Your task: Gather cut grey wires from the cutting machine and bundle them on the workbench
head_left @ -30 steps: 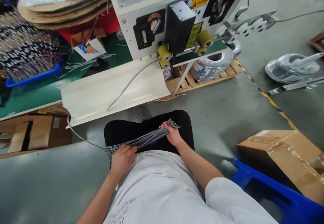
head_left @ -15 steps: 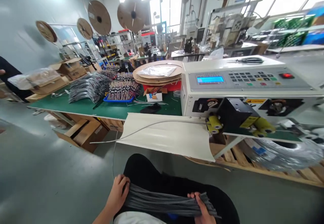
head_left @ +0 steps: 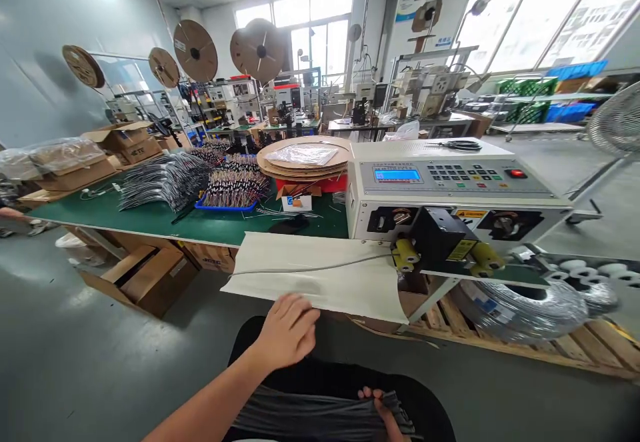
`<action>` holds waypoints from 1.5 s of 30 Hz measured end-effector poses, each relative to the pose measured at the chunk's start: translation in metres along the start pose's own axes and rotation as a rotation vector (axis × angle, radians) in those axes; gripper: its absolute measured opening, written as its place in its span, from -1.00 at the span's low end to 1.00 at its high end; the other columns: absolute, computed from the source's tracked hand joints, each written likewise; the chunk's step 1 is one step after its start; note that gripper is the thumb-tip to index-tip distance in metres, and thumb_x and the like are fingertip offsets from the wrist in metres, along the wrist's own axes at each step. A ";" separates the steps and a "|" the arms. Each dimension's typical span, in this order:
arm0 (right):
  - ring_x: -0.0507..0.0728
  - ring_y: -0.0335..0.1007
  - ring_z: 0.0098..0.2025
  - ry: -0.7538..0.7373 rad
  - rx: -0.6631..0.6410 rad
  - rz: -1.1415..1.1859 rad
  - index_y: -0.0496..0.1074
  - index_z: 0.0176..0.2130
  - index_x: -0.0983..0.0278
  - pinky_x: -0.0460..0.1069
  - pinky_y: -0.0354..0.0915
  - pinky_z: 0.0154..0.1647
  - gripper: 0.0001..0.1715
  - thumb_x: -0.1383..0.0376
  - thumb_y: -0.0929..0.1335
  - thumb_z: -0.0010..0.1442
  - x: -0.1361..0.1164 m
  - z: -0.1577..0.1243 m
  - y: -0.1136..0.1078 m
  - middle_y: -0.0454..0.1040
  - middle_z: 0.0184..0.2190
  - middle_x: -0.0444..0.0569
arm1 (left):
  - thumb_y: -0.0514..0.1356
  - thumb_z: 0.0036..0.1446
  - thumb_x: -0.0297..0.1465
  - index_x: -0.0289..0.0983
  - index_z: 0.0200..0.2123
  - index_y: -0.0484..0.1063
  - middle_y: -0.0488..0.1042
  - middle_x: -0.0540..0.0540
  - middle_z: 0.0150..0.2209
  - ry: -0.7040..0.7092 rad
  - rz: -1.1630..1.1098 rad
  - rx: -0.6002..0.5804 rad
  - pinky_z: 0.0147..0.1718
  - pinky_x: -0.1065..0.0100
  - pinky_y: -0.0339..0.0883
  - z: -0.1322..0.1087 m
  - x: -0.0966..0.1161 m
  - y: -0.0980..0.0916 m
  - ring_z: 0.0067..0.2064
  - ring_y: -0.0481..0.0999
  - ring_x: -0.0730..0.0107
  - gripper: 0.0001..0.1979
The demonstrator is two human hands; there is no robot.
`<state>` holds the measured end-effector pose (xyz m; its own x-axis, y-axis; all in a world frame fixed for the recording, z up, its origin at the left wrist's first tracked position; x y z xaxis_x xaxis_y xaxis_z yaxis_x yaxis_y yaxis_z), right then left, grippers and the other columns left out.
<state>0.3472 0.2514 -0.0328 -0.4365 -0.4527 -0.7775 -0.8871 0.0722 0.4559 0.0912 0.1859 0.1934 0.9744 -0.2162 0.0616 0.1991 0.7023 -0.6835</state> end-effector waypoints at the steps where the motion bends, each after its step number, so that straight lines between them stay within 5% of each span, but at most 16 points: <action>1: 0.31 0.60 -0.18 0.001 0.004 0.010 0.57 -0.40 0.16 0.21 0.51 -0.03 -0.53 0.06 0.63 -0.35 -0.001 -0.001 0.000 0.60 -0.32 -0.03 | 0.13 0.19 -0.41 -0.21 0.04 0.40 0.47 -0.19 -0.02 -0.044 0.032 -0.005 0.13 0.05 0.27 0.021 -0.003 0.003 0.08 0.39 0.13 -0.66; 5: 0.29 0.58 -0.24 0.013 -0.055 0.044 0.56 -0.44 0.13 0.21 0.51 -0.08 -0.56 0.08 0.65 -0.36 -0.001 -0.001 0.000 0.57 -0.36 -0.05 | 0.09 0.28 -0.23 -0.24 0.26 0.22 0.30 -0.28 0.22 -0.164 0.096 -0.082 0.20 -0.05 0.20 0.065 -0.016 0.025 0.24 0.25 -0.03 -0.48; 12: 0.28 0.56 -0.23 0.026 -0.112 0.057 0.56 -0.41 0.12 0.22 0.48 -0.06 -0.61 0.10 0.63 -0.28 0.000 0.004 0.001 0.52 -0.39 -0.08 | 0.02 0.33 -0.12 -0.22 0.37 0.04 0.27 -0.29 0.24 -0.244 0.071 -0.166 0.21 -0.04 0.18 0.056 -0.029 0.042 0.27 0.24 -0.03 -0.37; 18: 0.28 0.55 -0.14 0.121 -0.157 0.022 0.56 -0.37 0.09 0.21 0.48 -0.01 -0.66 0.06 0.60 -0.17 -0.002 0.002 -0.002 0.55 -0.34 -0.09 | -0.01 0.36 -0.13 -0.16 0.34 0.11 0.36 -0.22 0.16 -0.259 0.025 -0.303 0.12 0.07 0.29 0.037 -0.039 0.030 0.20 0.32 0.07 -0.45; 22: 0.23 0.55 -0.16 0.117 -0.131 0.036 0.57 -0.34 0.10 0.14 0.48 -0.03 -0.62 0.06 0.61 -0.18 -0.003 0.003 -0.003 0.56 -0.36 -0.13 | 0.05 0.34 -0.16 -0.13 0.16 0.33 0.46 -0.15 -0.04 -0.210 0.035 -0.374 -0.04 0.14 0.37 0.013 -0.056 0.014 0.01 0.44 0.17 -0.61; 26: 0.16 0.54 -0.21 0.103 -0.097 0.054 0.58 -0.34 0.16 0.06 0.44 -0.06 -0.62 0.13 0.63 -0.19 -0.004 -0.003 0.006 0.57 -0.37 -0.13 | 0.16 0.29 -0.35 -0.18 -0.09 0.45 0.50 -0.08 -0.22 -0.102 0.064 -0.245 -0.13 0.23 0.37 -0.018 -0.072 -0.018 -0.16 0.47 0.29 -0.85; 29: 0.15 0.53 -0.23 0.093 -0.097 0.059 0.60 -0.26 0.21 0.06 0.41 -0.08 -0.57 0.12 0.62 -0.14 -0.003 -0.004 0.011 0.61 -0.36 -0.07 | 0.26 0.18 -0.48 -0.22 -0.10 0.45 0.52 -0.06 -0.28 0.050 0.073 -0.140 -0.21 0.28 0.37 -0.045 -0.059 -0.038 -0.25 0.48 0.34 -0.79; 33: 0.21 0.55 -0.20 0.094 -0.116 0.060 0.60 -0.15 0.29 0.15 0.38 -0.04 -0.49 0.10 0.59 -0.07 0.001 -0.003 0.010 0.64 -0.25 0.07 | 0.32 0.10 -0.53 -0.23 -0.09 0.46 0.53 -0.01 -0.36 0.221 0.027 -0.164 -0.28 0.33 0.38 -0.089 -0.016 -0.040 -0.36 0.50 0.42 -0.71; 38: 0.23 0.56 -0.18 0.087 -0.143 0.078 0.58 -0.14 0.28 0.19 0.38 0.00 -0.52 0.12 0.56 -0.04 0.003 -0.006 0.008 0.64 -0.15 0.10 | 0.27 0.16 -0.51 -0.20 -0.07 0.45 0.58 -0.01 -0.30 0.193 -0.073 -0.330 -0.29 0.35 0.41 -0.135 0.023 -0.019 -0.31 0.55 0.42 -0.74; 45: 0.21 0.56 -0.18 0.062 -0.181 0.115 0.56 -0.19 0.25 0.18 0.38 0.01 -0.59 0.14 0.56 -0.06 0.005 -0.006 0.005 0.64 -0.19 0.03 | 0.21 0.23 -0.48 -0.21 -0.07 0.45 0.56 -0.03 -0.27 0.053 -0.138 -0.522 -0.29 0.36 0.39 -0.165 0.032 0.004 -0.29 0.52 0.41 -0.80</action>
<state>0.3415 0.2444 -0.0324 -0.5183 -0.5047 -0.6904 -0.7880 -0.0318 0.6148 0.1061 0.0697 0.0730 0.9336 -0.3260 0.1486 0.2330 0.2373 -0.9431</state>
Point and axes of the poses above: each hand's wrist, its own z-axis towards the middle knuckle, its own y-axis out of the palm, x = y × z, the point moved 6 cm from there along z, towards the middle knuckle
